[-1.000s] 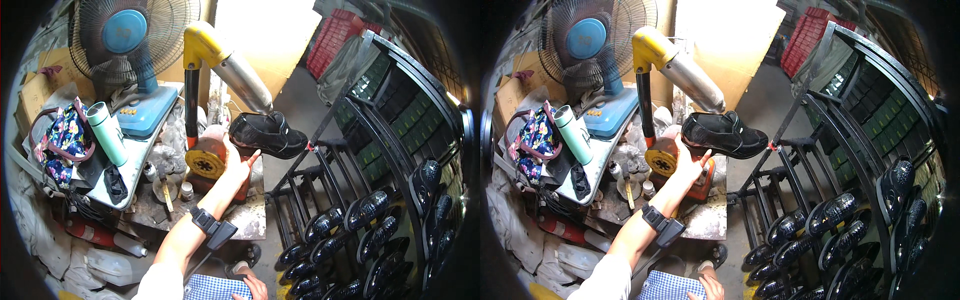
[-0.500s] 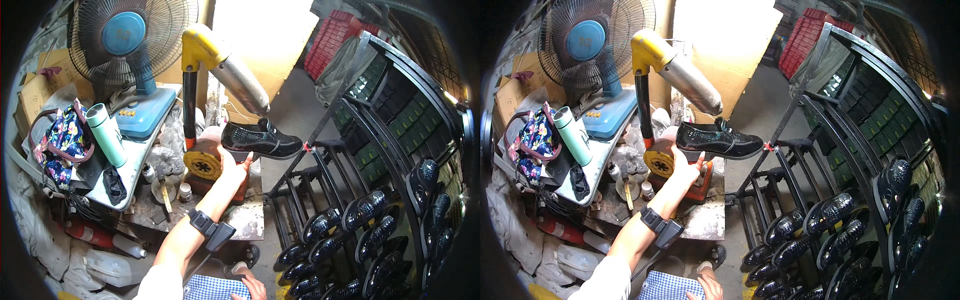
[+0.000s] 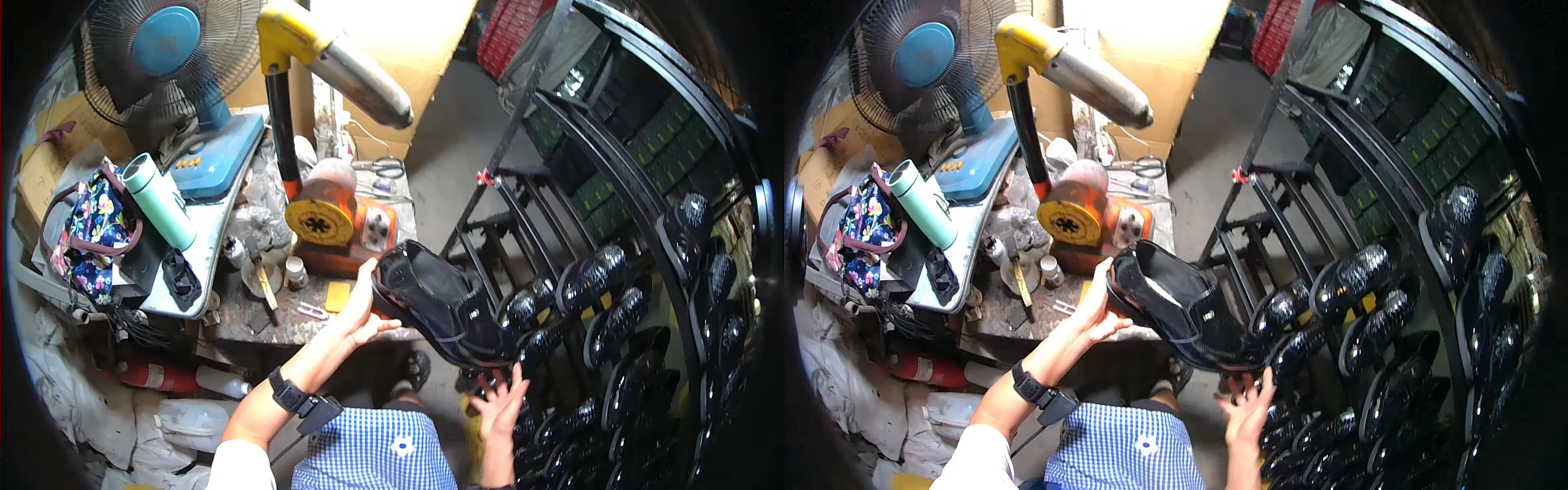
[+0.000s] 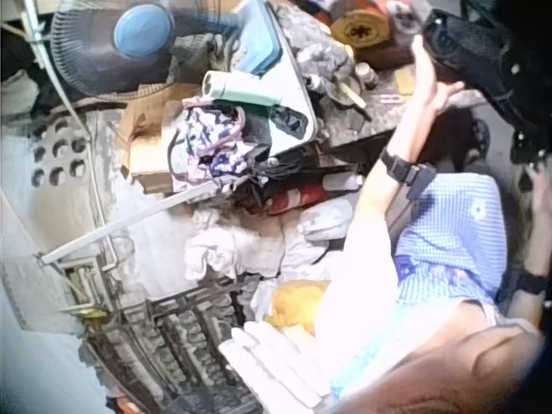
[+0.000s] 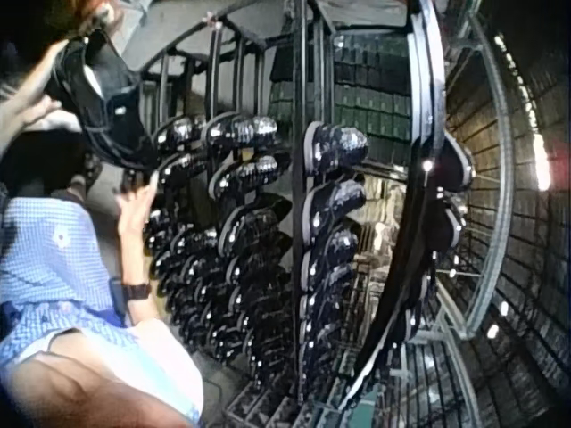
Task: Inspecting finished black leather shoes for quality and placing them on a rack.
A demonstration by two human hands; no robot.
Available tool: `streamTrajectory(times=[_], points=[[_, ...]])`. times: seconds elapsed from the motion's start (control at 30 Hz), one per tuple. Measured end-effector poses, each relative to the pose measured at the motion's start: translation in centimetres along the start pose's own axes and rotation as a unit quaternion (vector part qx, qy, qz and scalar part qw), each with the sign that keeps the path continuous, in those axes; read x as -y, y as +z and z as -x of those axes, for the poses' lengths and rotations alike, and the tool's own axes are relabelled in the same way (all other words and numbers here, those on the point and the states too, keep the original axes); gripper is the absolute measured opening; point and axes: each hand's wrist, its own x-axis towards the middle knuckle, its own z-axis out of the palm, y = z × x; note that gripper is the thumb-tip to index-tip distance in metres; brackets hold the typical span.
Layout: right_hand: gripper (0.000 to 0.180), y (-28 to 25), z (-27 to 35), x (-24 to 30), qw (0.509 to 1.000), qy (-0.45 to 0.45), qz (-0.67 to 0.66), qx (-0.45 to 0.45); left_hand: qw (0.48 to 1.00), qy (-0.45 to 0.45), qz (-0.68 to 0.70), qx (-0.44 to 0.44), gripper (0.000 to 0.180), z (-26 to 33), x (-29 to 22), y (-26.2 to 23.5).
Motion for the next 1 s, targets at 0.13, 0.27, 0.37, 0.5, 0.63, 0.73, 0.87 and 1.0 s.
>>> streamTrajectory(times=[0.13,0.27,0.37,0.5,0.63,0.73,0.87,1.0], points=[[0.054,-1.7,-0.4,2.3,0.993,0.050,-0.057,0.092,0.996,-0.036,-0.056,0.056,0.065,3.1,2.9,1.8],[0.038,-3.8,1.4,2.4,0.989,0.127,-0.075,0.013,0.981,-0.033,-0.189,-0.030,0.058,5.0,5.3,1.7],[0.024,-5.1,3.0,3.4,0.985,0.134,-0.112,-0.005,0.914,0.181,-0.363,0.013,0.075,5.7,6.5,1.0],[0.023,-5.8,4.5,4.4,0.988,0.135,-0.064,-0.030,0.808,0.294,-0.511,0.007,0.084,7.9,9.3,0.4],[0.023,-6.4,5.8,4.4,0.979,0.168,-0.089,-0.068,0.836,0.296,-0.460,-0.041,0.066,7.6,10.0,-0.2],[0.023,-6.8,6.6,4.3,0.975,0.183,-0.098,-0.076,0.850,0.289,-0.440,-0.025,0.059,7.9,10.1,-0.4],[0.023,-7.2,7.2,4.0,0.972,0.198,-0.099,-0.079,0.829,0.266,-0.490,-0.035,0.066,9.5,10.9,0.1],[0.024,-7.4,7.5,3.6,0.971,0.199,-0.109,-0.077,0.801,0.307,-0.514,-0.019,0.073,9.2,10.9,0.1]])
